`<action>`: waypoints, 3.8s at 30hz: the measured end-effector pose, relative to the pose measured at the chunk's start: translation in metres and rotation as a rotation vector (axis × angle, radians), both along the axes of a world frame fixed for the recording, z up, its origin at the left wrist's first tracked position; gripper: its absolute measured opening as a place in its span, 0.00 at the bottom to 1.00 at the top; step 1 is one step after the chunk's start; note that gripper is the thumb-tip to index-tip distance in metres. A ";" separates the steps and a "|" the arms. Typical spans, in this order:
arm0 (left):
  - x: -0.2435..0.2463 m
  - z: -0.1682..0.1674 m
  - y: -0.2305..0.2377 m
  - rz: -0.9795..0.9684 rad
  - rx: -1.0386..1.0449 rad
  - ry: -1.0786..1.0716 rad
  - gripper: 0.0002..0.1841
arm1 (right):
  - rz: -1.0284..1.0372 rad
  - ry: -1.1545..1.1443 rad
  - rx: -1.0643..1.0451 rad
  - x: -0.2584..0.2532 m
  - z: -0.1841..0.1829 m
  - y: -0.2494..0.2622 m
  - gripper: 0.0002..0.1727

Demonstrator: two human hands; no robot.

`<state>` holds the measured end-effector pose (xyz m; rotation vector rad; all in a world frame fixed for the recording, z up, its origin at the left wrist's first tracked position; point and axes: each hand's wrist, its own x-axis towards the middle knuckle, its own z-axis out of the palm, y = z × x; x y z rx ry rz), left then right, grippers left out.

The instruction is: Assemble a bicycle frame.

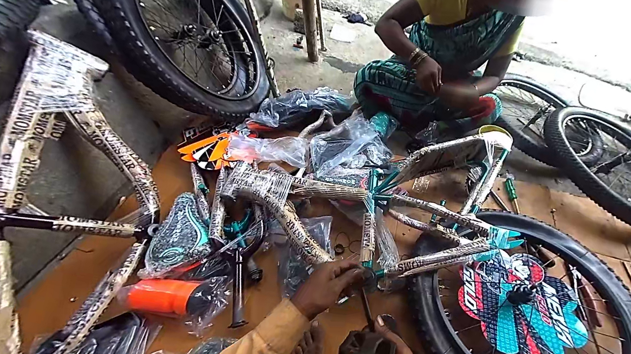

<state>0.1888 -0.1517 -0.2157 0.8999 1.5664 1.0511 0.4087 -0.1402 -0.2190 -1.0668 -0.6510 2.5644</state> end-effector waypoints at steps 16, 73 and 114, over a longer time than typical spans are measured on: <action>-0.018 -0.013 0.041 -0.104 -0.155 -0.127 0.14 | 0.034 0.034 -0.148 0.002 -0.008 0.002 0.29; 0.008 -0.023 0.046 -0.092 -0.211 0.076 0.16 | 1.051 -0.897 1.048 -0.010 -0.050 0.010 0.23; -0.018 -0.045 0.043 -0.073 -0.027 -0.046 0.08 | -0.417 -0.480 0.537 -0.070 -0.035 0.075 0.11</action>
